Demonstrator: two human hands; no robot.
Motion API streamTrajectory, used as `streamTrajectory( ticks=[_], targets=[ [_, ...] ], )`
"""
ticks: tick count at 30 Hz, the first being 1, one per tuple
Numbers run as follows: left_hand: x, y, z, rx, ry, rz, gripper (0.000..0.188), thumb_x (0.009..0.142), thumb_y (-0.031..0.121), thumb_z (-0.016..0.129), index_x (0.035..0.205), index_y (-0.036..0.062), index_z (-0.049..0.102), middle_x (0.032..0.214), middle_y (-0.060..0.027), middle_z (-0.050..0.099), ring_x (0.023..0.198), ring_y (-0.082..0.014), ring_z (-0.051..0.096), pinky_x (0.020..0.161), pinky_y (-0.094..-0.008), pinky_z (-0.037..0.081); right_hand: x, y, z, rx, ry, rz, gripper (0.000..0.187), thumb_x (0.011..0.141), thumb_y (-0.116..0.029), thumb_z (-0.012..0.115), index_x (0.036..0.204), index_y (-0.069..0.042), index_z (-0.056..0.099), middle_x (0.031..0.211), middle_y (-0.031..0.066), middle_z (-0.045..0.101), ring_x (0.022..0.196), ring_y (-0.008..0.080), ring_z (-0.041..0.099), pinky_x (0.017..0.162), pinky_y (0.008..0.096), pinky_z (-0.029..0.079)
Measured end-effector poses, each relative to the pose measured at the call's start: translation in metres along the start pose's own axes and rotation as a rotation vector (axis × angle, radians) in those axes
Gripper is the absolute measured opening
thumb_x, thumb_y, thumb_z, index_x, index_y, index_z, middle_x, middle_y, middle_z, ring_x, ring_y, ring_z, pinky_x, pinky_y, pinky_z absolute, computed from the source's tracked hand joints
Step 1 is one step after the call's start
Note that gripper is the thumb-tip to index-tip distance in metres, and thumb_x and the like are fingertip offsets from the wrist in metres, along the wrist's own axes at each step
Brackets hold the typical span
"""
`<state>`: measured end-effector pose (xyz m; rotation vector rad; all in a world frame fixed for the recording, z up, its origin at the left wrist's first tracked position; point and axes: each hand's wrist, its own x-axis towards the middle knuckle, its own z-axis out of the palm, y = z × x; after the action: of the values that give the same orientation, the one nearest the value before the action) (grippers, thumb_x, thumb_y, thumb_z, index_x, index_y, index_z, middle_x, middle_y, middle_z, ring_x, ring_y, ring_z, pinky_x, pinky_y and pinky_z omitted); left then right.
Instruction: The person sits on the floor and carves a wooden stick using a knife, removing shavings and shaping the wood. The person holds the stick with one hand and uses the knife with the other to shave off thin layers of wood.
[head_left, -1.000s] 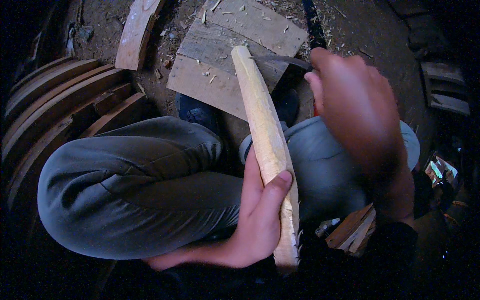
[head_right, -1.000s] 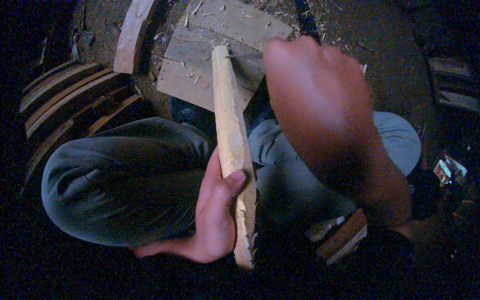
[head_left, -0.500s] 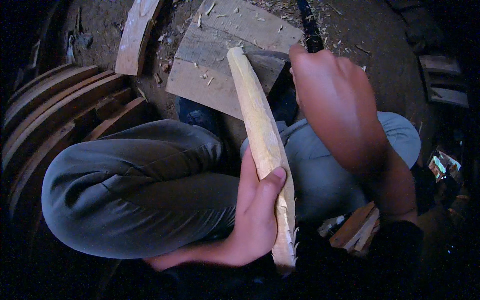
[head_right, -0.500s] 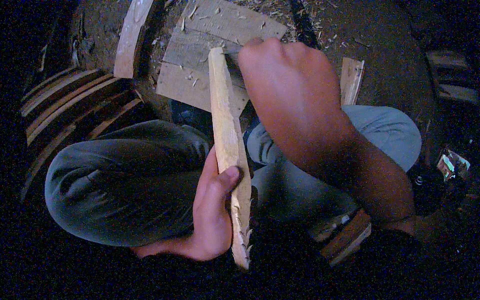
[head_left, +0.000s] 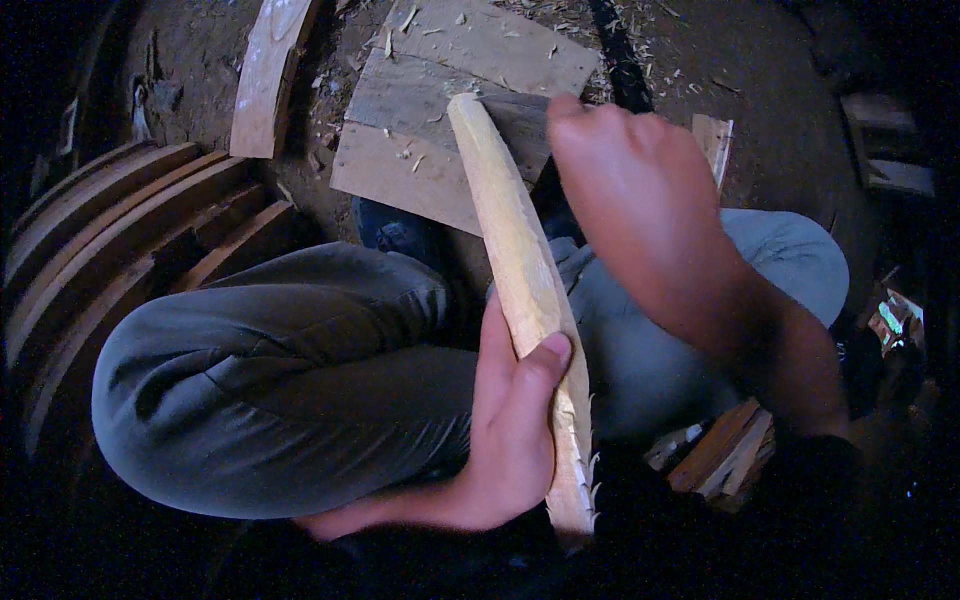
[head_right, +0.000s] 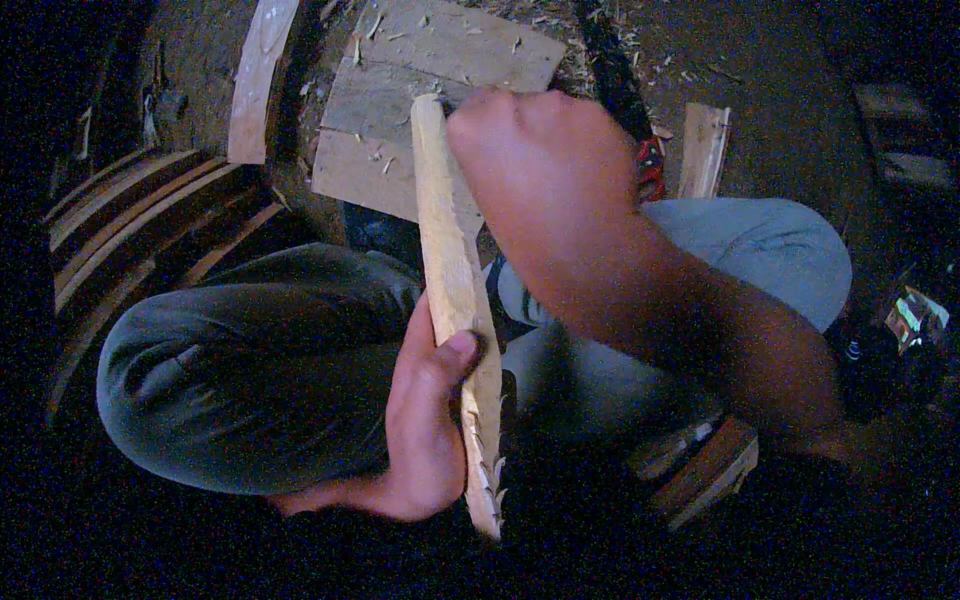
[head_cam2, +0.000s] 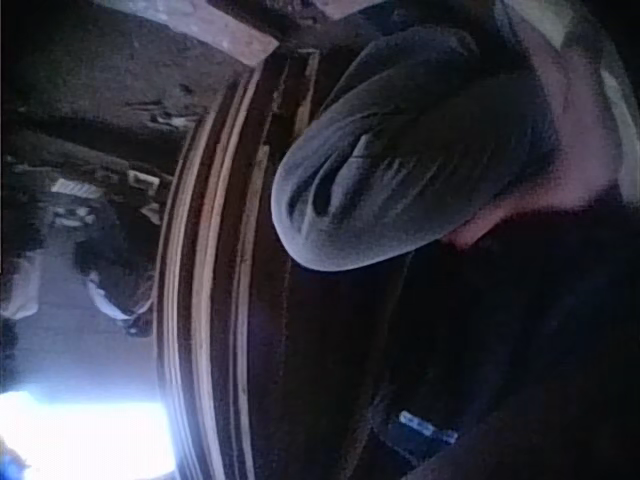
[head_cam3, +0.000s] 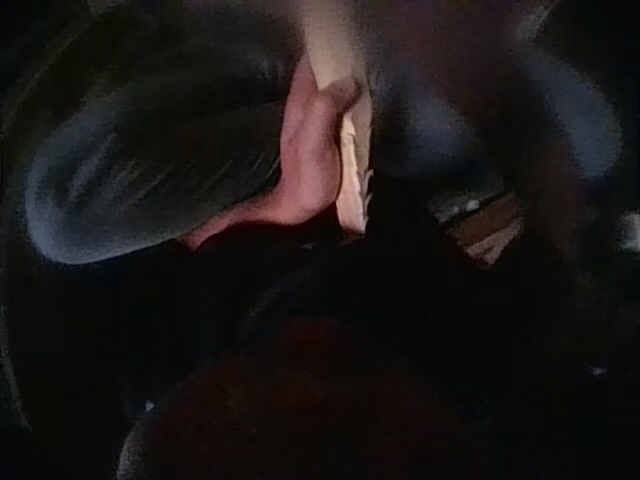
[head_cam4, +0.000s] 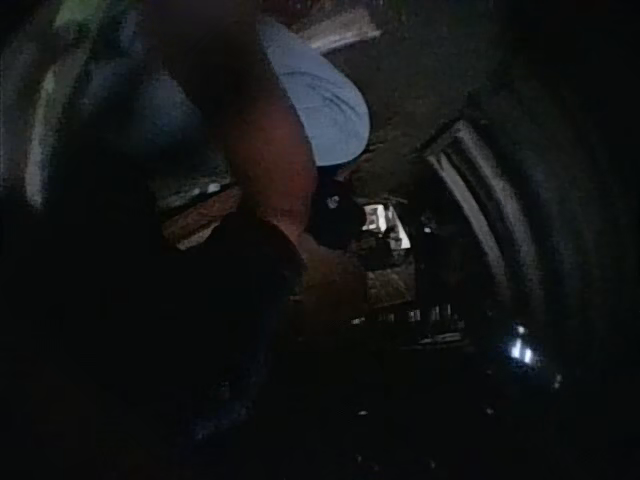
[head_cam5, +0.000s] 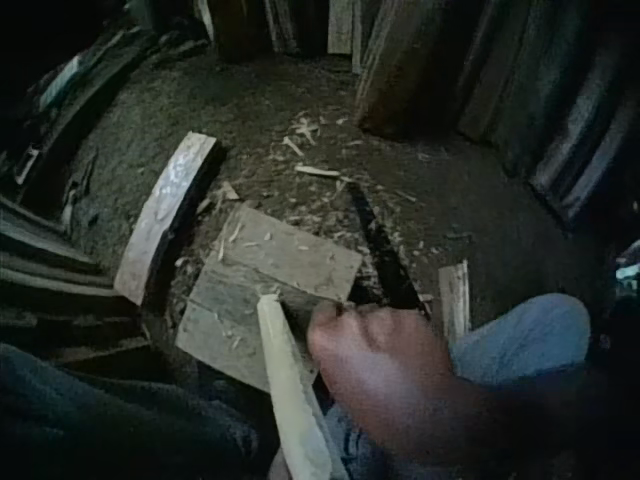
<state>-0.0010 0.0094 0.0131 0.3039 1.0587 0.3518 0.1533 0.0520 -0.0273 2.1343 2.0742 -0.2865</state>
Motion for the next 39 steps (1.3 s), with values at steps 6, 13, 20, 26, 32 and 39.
streamTrajectory(
  ticks=[6, 13, 20, 26, 32, 39],
  targets=[
    [0.001, 0.0, -0.004, -0.03, 0.031, 0.025, 0.056, 0.09, 0.013, 0.041, 0.141, -0.0037, 0.023, 0.126, -0.0132, 0.042, 0.112, -0.0183, 0.042, 0.099, -0.0287, 0.032, 0.007, -0.001, -0.026, 0.049, -0.057, -0.059, 0.009, 0.075, -0.004, 0.059, 0.083, -0.002, 0.059, 0.07, 0.0155, 0.063, 0.068, 0.0315, 0.066, 0.058, 0.0395, 0.053],
    [0.002, 0.001, 0.001, 0.002, 0.028, 0.018, 0.056, 0.09, 0.014, 0.041, 0.141, -0.0037, 0.023, 0.125, -0.0131, 0.043, 0.111, -0.0182, 0.043, 0.099, -0.0286, 0.032, 0.011, 0.006, -0.006, 0.001, -0.009, -0.039, 0.006, 0.074, -0.008, 0.061, 0.077, -0.005, 0.064, 0.073, 0.0136, 0.065, 0.07, 0.0283, 0.068, 0.059, 0.0366, 0.055],
    [-0.003, -0.003, 0.001, 0.104, 0.074, -0.013, 0.061, 0.088, 0.024, 0.042, 0.141, -0.0039, 0.028, 0.127, -0.0135, 0.046, 0.115, -0.0218, 0.043, 0.102, -0.0287, 0.03, 0.0, 0.01, -0.008, 0.064, 0.077, -0.057, 0.007, 0.073, -0.008, 0.061, 0.076, -0.006, 0.067, 0.075, 0.0138, 0.066, 0.069, 0.0271, 0.068, 0.059, 0.0366, 0.055],
    [0.0, 0.0, -0.001, 0.042, 0.102, -0.042, 0.063, 0.087, 0.028, 0.043, 0.14, -0.0032, 0.031, 0.124, -0.012, 0.05, 0.111, -0.0212, 0.046, 0.098, -0.0277, 0.032, 0.006, 0.007, -0.012, 0.066, 0.043, -0.058, 0.007, 0.073, -0.007, 0.061, 0.078, -0.004, 0.064, 0.072, 0.0142, 0.065, 0.068, 0.0278, 0.068, 0.059, 0.0367, 0.054],
    [-0.003, 0.002, 0.0, 0.156, 0.092, -0.03, 0.06, 0.088, 0.026, 0.043, 0.14, -0.0014, 0.032, 0.118, -0.0103, 0.052, 0.102, -0.0191, 0.049, 0.09, -0.0268, 0.038, 0.001, 0.011, -0.014, 0.062, 0.063, -0.01, 0.007, 0.073, -0.003, 0.06, 0.08, -0.001, 0.061, 0.068, 0.0149, 0.065, 0.066, 0.0299, 0.068, 0.057, 0.0362, 0.054],
    [0.0, -0.011, 0.001, 0.191, 0.101, -0.057, 0.058, 0.088, 0.023, 0.045, 0.14, 0.0006, 0.032, 0.11, -0.0082, 0.054, 0.093, -0.0157, 0.052, 0.081, -0.0252, 0.043, 0.002, 0.018, -0.007, 0.115, 0.071, -0.002, 0.007, 0.073, -0.003, 0.06, 0.08, -0.002, 0.061, 0.071, 0.0159, 0.065, 0.069, 0.0298, 0.068, 0.059, 0.0373, 0.054]
  ],
)
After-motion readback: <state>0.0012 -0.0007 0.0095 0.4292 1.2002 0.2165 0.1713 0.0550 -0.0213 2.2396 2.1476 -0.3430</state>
